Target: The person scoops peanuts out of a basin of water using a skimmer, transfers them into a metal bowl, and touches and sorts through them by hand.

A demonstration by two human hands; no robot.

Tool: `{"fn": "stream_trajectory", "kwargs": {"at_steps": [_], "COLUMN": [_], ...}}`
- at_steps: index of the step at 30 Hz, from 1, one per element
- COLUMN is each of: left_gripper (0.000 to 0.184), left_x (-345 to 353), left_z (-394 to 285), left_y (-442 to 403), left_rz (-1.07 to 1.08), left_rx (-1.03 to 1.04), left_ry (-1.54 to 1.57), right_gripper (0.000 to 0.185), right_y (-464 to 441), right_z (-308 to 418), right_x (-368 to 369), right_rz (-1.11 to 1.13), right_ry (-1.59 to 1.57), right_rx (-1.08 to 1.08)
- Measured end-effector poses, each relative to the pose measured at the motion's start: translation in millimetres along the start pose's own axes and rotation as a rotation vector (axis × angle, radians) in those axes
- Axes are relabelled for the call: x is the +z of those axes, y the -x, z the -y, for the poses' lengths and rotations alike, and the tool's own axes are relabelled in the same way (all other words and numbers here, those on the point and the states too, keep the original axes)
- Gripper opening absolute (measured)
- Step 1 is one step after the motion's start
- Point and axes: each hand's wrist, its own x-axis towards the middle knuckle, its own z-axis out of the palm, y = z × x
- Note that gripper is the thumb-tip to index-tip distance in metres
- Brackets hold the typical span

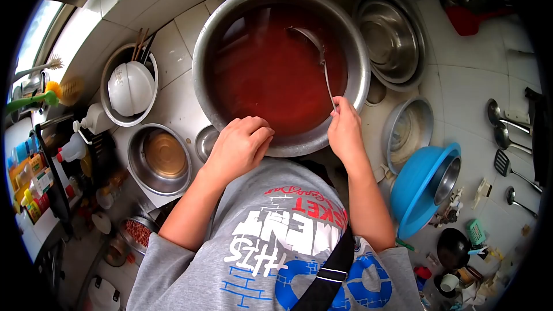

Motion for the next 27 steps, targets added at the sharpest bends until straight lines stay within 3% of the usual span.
{"fn": "stream_trajectory", "kwargs": {"at_steps": [5, 8, 17, 27], "left_gripper": [0.011, 0.011, 0.01, 0.009], "left_x": [3.6, 5.3, 5.5, -0.3], "left_z": [-0.9, -2.0, -0.7, 4.0], "left_y": [-1.2, -1.8, 4.4, 15.7], "left_rz": [0.016, -0.015, -0.005, -0.022], "left_rx": [0.006, 0.024, -0.004, -0.043], "left_ry": [0.016, 0.024, 0.02, 0.009], "right_gripper": [0.025, 0.027, 0.027, 0.028], "right_y": [12.2, 15.8, 1.1, 23.5], "right_z": [7.3, 7.5, -15.7, -12.3], "right_x": [-16.6, -39.4, -34.5, -10.4], "right_rz": [0.145, 0.202, -0.117, 0.13], "right_ry": [-0.053, -0.131, 0.187, 0.037], "right_rx": [-0.047, 0.068, -0.009, 0.057]}}
